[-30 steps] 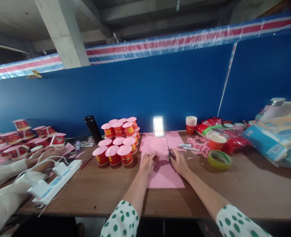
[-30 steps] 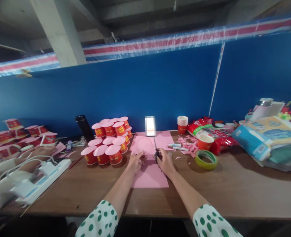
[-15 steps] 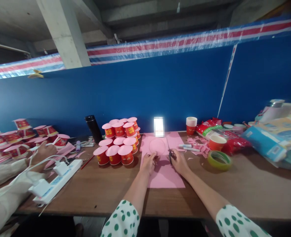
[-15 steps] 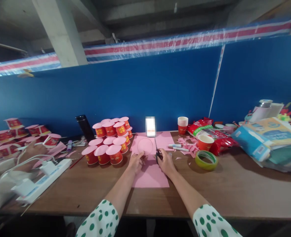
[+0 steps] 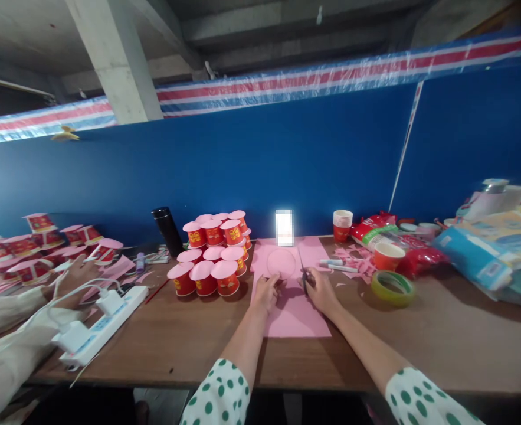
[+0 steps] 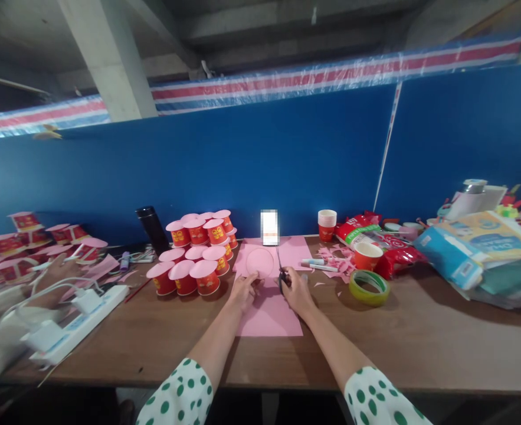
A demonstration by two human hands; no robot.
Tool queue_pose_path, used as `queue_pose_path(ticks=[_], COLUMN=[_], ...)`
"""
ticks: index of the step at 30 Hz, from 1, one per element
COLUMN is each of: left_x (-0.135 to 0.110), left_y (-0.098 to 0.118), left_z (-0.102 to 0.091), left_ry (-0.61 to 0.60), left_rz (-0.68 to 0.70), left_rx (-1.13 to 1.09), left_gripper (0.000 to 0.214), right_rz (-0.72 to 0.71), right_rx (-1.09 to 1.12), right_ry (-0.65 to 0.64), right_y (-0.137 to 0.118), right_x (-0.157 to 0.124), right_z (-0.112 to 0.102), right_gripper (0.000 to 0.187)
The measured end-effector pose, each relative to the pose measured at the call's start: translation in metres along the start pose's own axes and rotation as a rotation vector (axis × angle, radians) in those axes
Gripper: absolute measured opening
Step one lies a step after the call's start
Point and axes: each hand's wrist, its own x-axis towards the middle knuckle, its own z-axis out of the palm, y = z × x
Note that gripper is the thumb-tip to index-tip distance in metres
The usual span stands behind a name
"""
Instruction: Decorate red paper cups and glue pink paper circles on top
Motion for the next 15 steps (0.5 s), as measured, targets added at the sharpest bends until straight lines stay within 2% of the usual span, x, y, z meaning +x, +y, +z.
queue_pose_path(ticks=[15], left_x=[0.0016], left_y=[-0.0014], left_z=[-0.0015], left_ry=[-0.004], left_rz=[0.005], left_rx=[0.01], left_gripper=[0.029], right_rz=[-0.003], right_rx=[0.007], right_ry=[-0.001], right_y=[-0.0023], right_x=[-0.0007], right_z=[-0.0004], right_gripper=[0.032])
